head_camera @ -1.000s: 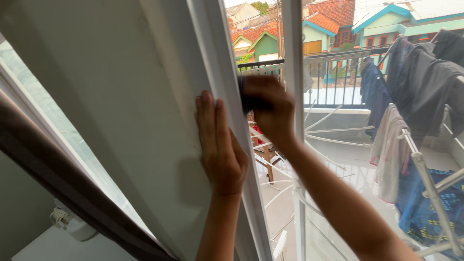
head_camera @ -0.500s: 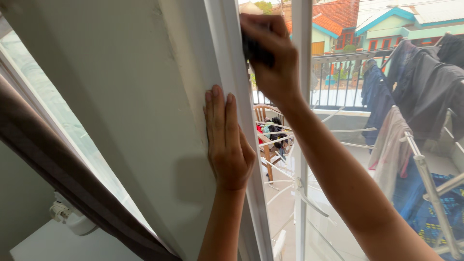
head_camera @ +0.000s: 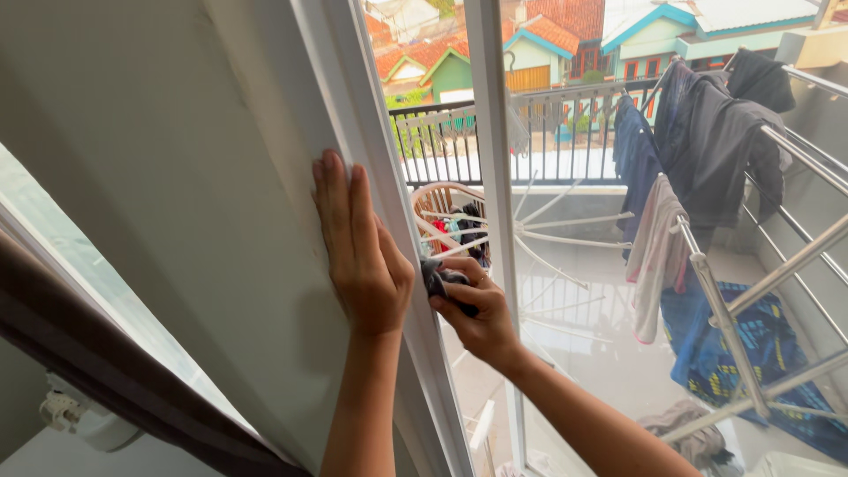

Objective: The person cleans the white window frame using a dark cloth. They wipe the bottom sill, side jambs, and upper sections of the frame while squatting or sitting on the floor.

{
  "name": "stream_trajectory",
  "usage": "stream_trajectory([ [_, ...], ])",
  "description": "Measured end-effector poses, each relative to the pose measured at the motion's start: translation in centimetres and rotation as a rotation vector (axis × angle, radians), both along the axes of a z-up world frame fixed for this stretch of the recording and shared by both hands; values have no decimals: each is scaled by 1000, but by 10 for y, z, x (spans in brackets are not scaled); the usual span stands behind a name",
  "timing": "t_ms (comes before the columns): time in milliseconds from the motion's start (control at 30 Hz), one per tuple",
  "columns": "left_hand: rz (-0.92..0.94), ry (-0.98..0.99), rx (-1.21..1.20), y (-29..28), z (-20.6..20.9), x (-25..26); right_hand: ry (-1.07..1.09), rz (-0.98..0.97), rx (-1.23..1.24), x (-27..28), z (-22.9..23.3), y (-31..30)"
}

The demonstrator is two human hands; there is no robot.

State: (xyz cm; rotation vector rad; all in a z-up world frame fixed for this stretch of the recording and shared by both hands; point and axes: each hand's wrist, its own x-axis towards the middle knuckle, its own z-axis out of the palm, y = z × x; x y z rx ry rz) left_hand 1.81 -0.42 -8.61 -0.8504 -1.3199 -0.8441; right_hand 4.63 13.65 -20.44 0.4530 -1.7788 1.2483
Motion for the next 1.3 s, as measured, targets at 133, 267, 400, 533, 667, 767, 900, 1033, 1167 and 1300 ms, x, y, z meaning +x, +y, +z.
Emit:
stream_trajectory([
  [133,-17,-65,-24,0,-5,1,-60,23,-142,16,11,4],
  [267,-117,-93,-84,-7,-14,8,90,147,-156,30,29,-16],
  [400,-155,-81,-90,-8,-17,8,218,-109,-90,25,36,-40],
  [533,-155,-85,-73,-7,-20,4,308,-235,-99,13,48,-48],
  [667,-175,-108,-58,-4,-23,3,476,-245,-7,-1,88,-43],
  [767,-160,-119,-55,-2,-23,2,485,-299,-10,-15,131,-38],
  [900,-179,-103,-48,-1,-25,2,613,-327,51,-36,193,-31],
  [1033,-162,-107,-41,0,-24,2,644,-233,16,-40,215,-33],
  [1167,-133,-127,-28,1,-24,0,574,-383,107,-29,179,-33],
  [1300,-120,-107,-27,1,-23,0,488,-335,142,-18,120,-29],
])
